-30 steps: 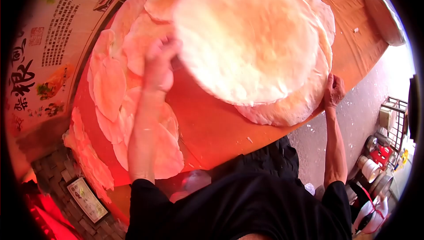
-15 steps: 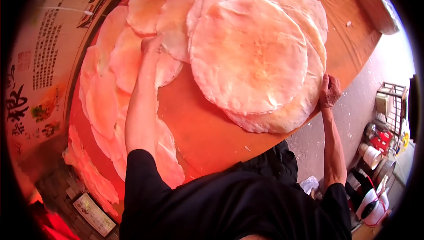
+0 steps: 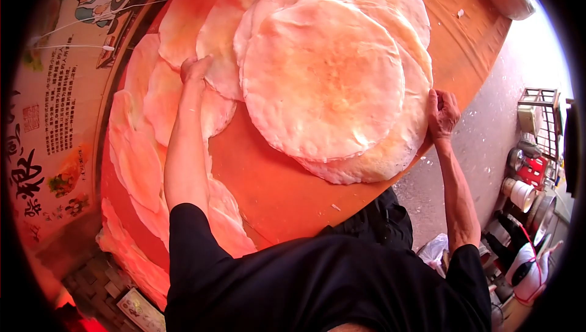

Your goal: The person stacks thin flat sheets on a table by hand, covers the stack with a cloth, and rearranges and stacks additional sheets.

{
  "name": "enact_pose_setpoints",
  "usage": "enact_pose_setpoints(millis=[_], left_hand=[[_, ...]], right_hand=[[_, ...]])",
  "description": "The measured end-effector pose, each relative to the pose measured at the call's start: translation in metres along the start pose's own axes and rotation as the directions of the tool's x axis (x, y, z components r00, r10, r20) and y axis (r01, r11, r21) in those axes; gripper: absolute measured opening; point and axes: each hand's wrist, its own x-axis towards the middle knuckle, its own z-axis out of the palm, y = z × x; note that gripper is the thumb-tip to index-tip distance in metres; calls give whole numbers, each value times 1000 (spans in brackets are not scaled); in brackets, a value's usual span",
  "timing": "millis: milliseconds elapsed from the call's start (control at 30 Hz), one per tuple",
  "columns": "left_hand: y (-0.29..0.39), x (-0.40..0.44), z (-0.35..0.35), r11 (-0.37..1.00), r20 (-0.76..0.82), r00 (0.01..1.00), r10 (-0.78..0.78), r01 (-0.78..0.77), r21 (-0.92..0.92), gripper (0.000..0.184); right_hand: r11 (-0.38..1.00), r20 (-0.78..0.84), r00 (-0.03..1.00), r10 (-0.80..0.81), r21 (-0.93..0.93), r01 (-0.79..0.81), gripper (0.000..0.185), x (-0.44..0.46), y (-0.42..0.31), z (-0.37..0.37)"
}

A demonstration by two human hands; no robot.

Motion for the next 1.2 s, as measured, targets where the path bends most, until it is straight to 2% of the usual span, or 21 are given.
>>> enact_pose_setpoints(millis=[33, 100, 133, 200, 267, 300, 333, 367, 400, 533, 567, 600, 667, 867, 900, 933, 967, 1000, 1067, 1167, 1200], left_hand=[[5, -2, 0, 1000, -2, 1000, 13, -13, -9, 39], [14, -6, -6, 981, -93, 990, 110, -93, 171, 29], [14, 8, -9, 970, -76, 968, 240, -238, 44, 26], [4, 45, -20, 850, -87, 875, 477, -484, -208, 20], [82, -4, -50, 727, -37, 747, 664, -656, -205, 18], [114, -17, -65, 652, -22, 659, 752, -748, -127, 17], [149, -44, -79, 720, -44, 736, 676, -672, -172, 15], [168, -39, -92, 684, 4, 730, 684, -638, -354, 12], [200, -80, -95, 659, 17, 769, 639, -536, -528, 9], [274, -124, -87, 583, 375, 447, 812, -619, -526, 17], [294, -163, -76, 629, 253, 592, 765, -601, -493, 12], [306, -194, -76, 554, 198, 554, 809, -604, -573, 13], [307, -207, -83, 490, 135, 550, 824, -572, -658, 14], [211, -164, -109, 593, 159, 732, 662, -382, -709, 9], [173, -158, -96, 683, 228, 827, 514, -234, -692, 12], [130, -142, -91, 738, 434, 759, 485, -88, -669, 14], [91, -135, -78, 846, 428, 858, 282, -12, -534, 16], [57, -120, -64, 863, 421, 889, 182, 61, -501, 24], [-9, -71, -48, 853, 204, 979, -11, 116, -509, 31], [-49, -2, -44, 651, 131, 946, -297, 301, -697, 35], [-53, 16, -46, 591, 172, 934, -314, 334, -734, 34]], right_hand=[[1000, 1, 1000, 2, -6, -2, 17, 1, -1, 0], [1000, 1, 1000, 7, -5, -7, 17, 0, -2, -1], [1000, -4, 1000, 9, 1, -9, 17, 1, -2, -1], [1000, -4, 1000, 13, 13, -13, 17, -1, -2, -1], [1000, -6, 1000, 14, 26, -14, 17, 0, -1, 0], [1000, 2, 1000, 9, 16, -9, 17, -2, 1, 1], [1000, 8, 1000, 4, 5, -4, 16, -2, 4, 1], [1000, 7, 1000, -4, -6, 4, 16, -1, 5, 1], [1000, 5, 1000, 0, -3, 0, 15, 0, 1, 0], [1000, -2, 1000, -6, 17, 6, 15, -2, 1, 1], [1000, 3, 1000, 2, 28, -2, 15, -2, 1, 1], [999, 5, 1000, 9, 38, -9, 15, -2, 1, 0], [999, -6, 1000, -5, 40, 5, 15, -1, 2, 0], [999, 14, 1000, 19, 27, -19, 16, -3, 2, 2], [1000, 17, 1000, 13, 22, -13, 17, -2, 1, 2], [1000, 17, 1000, 6, 16, -6, 17, -1, 1, 2], [1000, 20, 1000, 15, 7, -15, 17, -1, 1, 2], [1000, 23, 999, 25, -3, -25, 18, -2, 0, 2], [999, 31, 999, 25, -28, -24, 18, -1, 2, 3], [999, 15, 1000, 14, -36, -14, 16, -2, 0, 4], [999, 21, 1000, 10, -44, -9, 16, -3, -1, 3]])
